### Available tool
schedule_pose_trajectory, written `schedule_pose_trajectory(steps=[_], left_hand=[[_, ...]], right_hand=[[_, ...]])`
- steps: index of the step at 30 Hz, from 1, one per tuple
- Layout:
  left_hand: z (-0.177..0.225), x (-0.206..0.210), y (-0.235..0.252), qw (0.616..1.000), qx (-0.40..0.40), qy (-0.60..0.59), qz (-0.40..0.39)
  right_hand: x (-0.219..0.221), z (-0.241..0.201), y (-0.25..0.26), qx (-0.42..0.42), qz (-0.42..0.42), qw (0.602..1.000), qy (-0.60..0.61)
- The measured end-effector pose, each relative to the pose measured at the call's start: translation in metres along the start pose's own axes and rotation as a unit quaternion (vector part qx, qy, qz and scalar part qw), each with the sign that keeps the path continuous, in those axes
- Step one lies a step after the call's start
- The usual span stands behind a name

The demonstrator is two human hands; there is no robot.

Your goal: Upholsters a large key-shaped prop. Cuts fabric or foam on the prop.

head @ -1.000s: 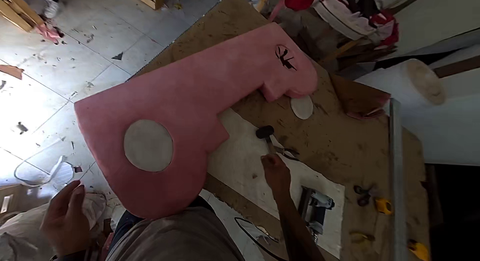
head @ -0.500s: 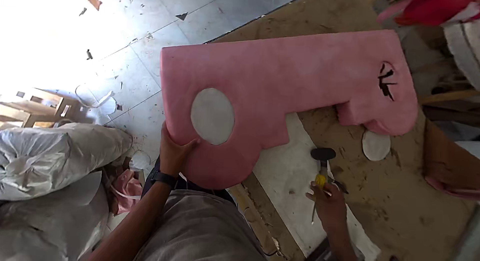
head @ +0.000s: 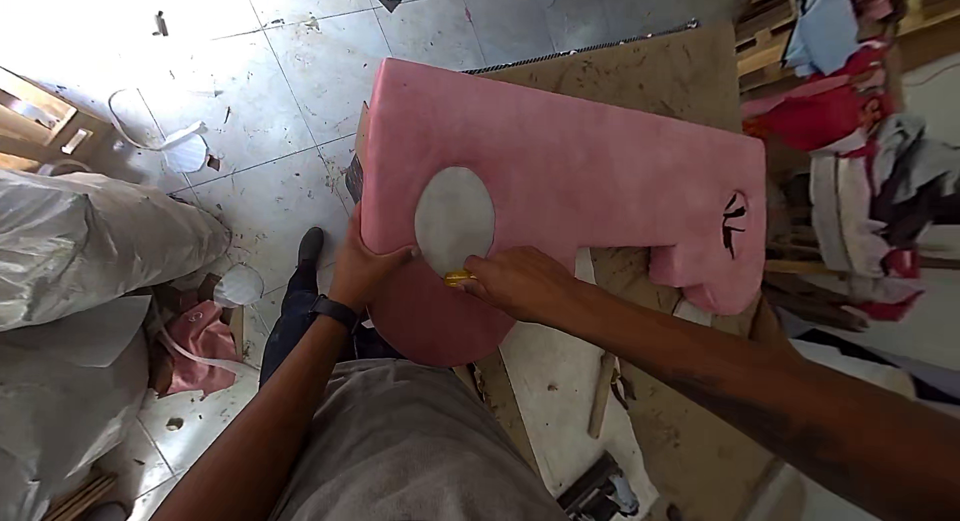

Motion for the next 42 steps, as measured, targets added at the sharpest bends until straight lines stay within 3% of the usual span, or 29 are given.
schedule_pose_trajectory(steps=[2,4,10,14,20,24,31,35,39,42], left_hand=[[-0.018,0.010,-0.006,0.982,-0.018,-0.169,-0.080],[-0.033,0.017,-0.009,0.956,-0.039,-0.266,-0.117],[-0.044,0.018,0.000,0.945,-0.024,-0.304,-0.119],[-0.072,0.034,0.006,0.864,0.000,-0.447,-0.233],[-0.073,0.054,0.014,0.803,0.098,-0.544,-0.221],[-0.071,0.053,0.022,0.804,0.154,-0.537,-0.203],[-0.084,0.054,0.025,0.831,0.141,-0.503,-0.189],[-0.074,0.054,0.022,0.794,0.122,-0.560,-0.201],[-0.074,0.056,0.026,0.788,0.101,-0.583,-0.173],[-0.079,0.052,0.023,0.810,0.098,-0.553,-0.169]], right_hand=[[-0.007,-0.007,0.006,-0.009,-0.029,0.999,-0.034],[-0.011,-0.022,0.014,-0.012,-0.068,0.996,-0.057],[-0.014,-0.019,0.022,-0.006,-0.114,0.990,-0.078],[-0.027,0.003,0.022,-0.001,-0.125,0.987,-0.105],[-0.025,-0.002,0.024,-0.011,-0.141,0.979,-0.146],[-0.028,-0.008,0.029,-0.002,-0.151,0.974,-0.169],[-0.030,-0.031,0.038,0.043,-0.205,0.961,-0.182],[-0.031,-0.038,0.040,0.060,-0.203,0.962,-0.171],[-0.018,-0.066,0.040,0.054,-0.225,0.969,-0.092],[-0.008,-0.074,0.036,0.058,-0.235,0.970,-0.034]])
Point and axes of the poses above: each hand's wrist, its own y-axis towards the middle knuckle, its own x-axis out of the palm, z = x × y, the point moved 8 cm from there along y, towards the middle knuckle, and after that the axes turned 12 degrees about -z, right-handed, at the moved point
